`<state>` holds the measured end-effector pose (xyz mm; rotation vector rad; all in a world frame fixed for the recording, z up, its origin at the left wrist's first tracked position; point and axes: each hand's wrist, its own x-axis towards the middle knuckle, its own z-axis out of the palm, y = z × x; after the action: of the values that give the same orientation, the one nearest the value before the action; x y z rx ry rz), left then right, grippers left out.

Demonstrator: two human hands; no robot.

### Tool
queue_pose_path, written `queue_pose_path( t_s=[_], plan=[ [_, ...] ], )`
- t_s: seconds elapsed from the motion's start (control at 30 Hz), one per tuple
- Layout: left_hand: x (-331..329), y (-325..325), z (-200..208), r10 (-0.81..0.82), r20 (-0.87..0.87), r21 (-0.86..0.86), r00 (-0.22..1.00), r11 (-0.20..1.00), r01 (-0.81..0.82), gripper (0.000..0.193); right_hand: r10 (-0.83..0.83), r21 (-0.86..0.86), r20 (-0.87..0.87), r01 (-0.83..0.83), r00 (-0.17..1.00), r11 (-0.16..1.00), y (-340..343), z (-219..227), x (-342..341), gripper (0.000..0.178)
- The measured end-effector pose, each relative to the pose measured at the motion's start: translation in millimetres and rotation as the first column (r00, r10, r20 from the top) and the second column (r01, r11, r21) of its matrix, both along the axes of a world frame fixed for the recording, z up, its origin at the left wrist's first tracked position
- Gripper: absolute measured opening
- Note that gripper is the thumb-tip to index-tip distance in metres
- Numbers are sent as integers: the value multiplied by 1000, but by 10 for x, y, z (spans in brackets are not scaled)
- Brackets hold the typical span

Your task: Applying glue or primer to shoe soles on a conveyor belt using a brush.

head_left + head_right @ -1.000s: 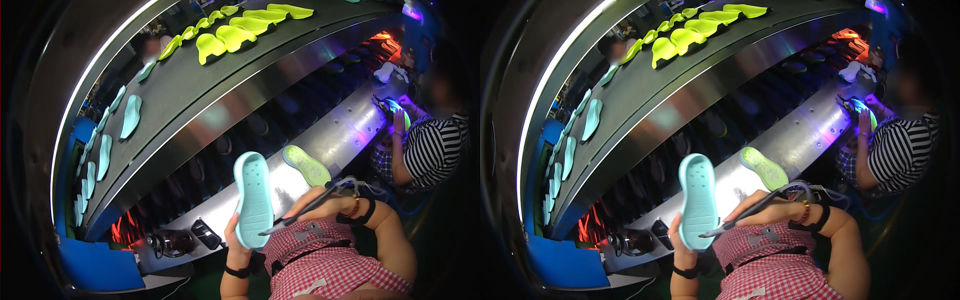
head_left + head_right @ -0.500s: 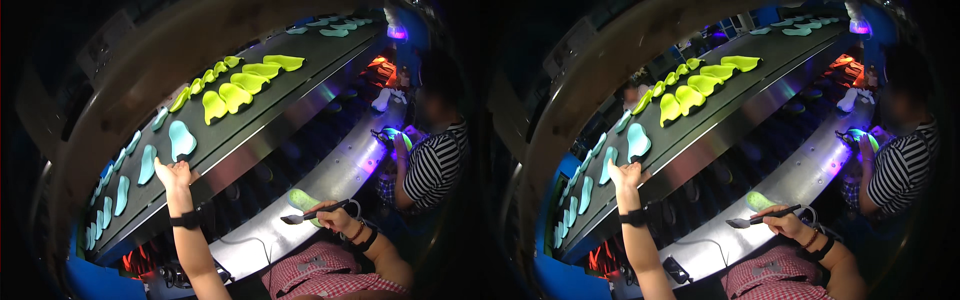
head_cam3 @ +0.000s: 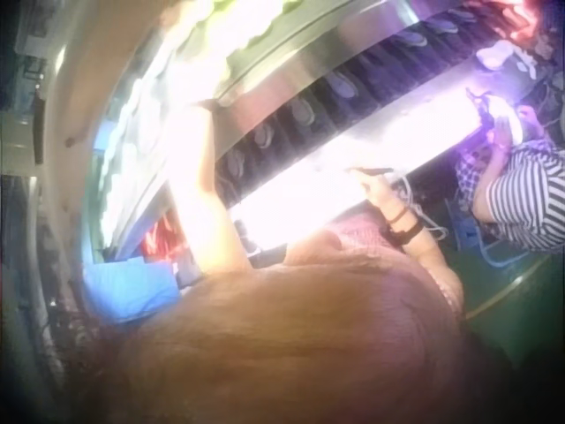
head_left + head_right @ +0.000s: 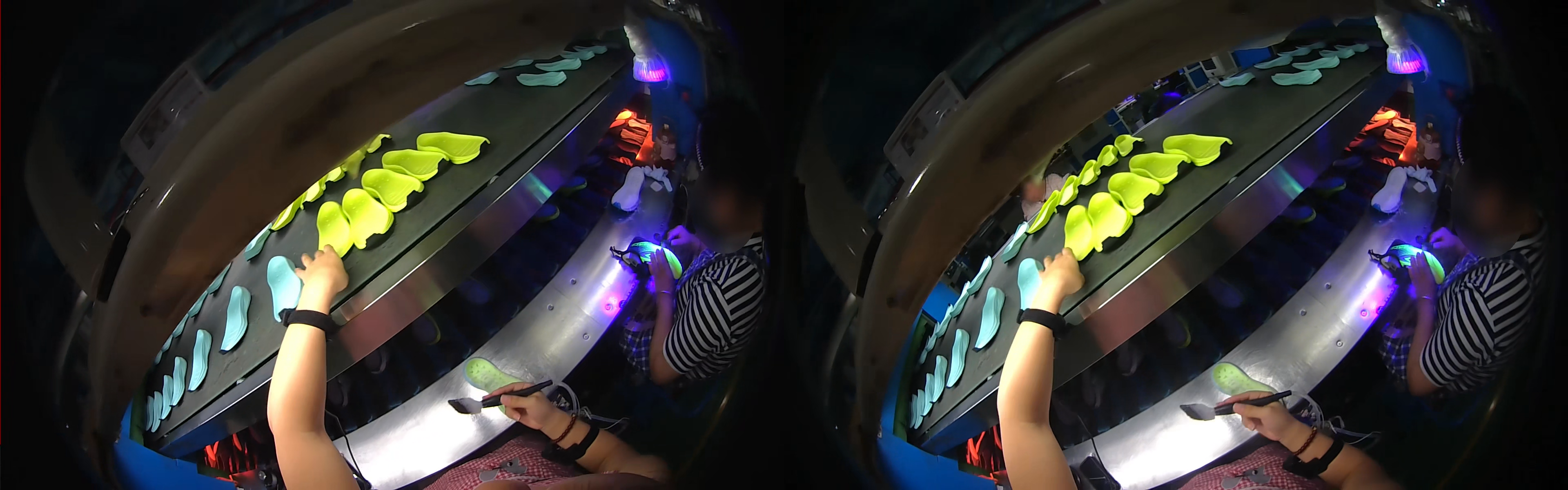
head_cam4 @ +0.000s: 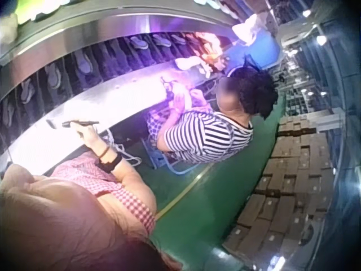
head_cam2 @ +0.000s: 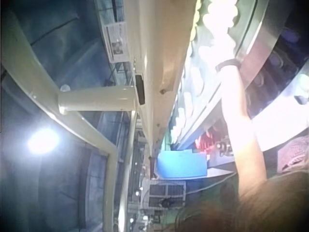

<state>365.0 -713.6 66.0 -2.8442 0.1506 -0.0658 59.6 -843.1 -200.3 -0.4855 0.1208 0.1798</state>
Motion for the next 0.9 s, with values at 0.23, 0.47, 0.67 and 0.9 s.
queue_pose_path(
  t_s=[0.23, 0.47, 0.67, 0.9],
  plan=[
    [444, 22, -216, -361, 9, -8, 933, 933, 361, 38, 38, 108, -125, -25, 991, 994, -83, 28, -93, 23],
    [452, -310, -219, -517, 105, -134, 849, 839, 528, 26, -4, 95, -167, 20, 986, 995, -124, -78, -83, 24],
    [201, -729, -129, -613, 200, -143, 764, 754, 642, 28, -44, 25, -106, 47, 993, 999, -45, -197, -52, 21],
    [-760, -3, 133, -616, 196, -153, 763, 750, 644, 28, -50, -6, -120, 50, 991, 999, -60, -230, -158, 24]
  ],
)
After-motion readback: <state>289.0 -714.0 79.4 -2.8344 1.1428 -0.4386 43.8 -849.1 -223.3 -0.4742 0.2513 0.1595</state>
